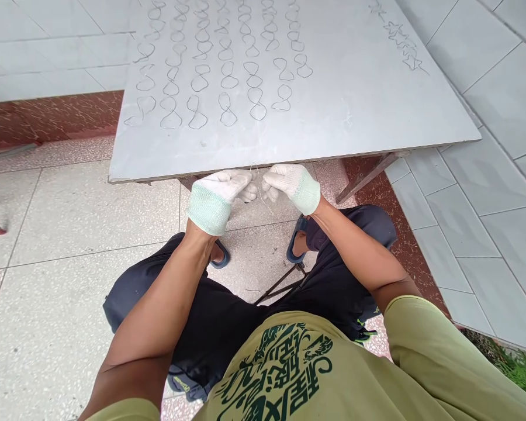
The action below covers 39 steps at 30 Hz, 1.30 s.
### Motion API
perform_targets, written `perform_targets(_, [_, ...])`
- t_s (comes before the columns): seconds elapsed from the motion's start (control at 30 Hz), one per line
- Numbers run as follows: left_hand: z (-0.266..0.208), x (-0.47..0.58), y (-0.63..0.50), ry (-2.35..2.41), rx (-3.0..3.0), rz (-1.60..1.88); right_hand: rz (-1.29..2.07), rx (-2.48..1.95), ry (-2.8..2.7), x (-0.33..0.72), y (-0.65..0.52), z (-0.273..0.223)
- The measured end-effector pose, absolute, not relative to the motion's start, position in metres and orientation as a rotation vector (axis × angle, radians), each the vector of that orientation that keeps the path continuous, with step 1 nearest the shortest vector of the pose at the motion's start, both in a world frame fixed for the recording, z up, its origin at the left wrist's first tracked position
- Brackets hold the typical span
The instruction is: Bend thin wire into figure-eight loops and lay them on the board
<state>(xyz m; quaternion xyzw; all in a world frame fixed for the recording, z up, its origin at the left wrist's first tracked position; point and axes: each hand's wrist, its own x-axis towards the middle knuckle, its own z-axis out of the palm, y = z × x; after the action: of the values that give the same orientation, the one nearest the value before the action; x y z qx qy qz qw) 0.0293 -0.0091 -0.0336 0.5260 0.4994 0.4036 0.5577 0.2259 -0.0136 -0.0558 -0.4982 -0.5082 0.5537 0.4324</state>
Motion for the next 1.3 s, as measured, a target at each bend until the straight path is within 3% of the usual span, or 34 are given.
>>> perform_targets(0.27, [-0.044, 0.03, -0.004, 1.192, 1.222, 1.187, 1.223, -1.422, -1.458, 0.225, -0.024, -0.047])
perform_targets(0.53, [-0.043, 0.033, -0.006, 1.231, 1.19, 1.031, 0.97, -1.534, -1.677, 0.215, -0.02, -0.064])
perform_targets(1.3, [-0.049, 0.013, 0.013, 1.266, 1.347, 0.792, 0.811, -1.508, -2.016, 0.206, -0.031, -0.061])
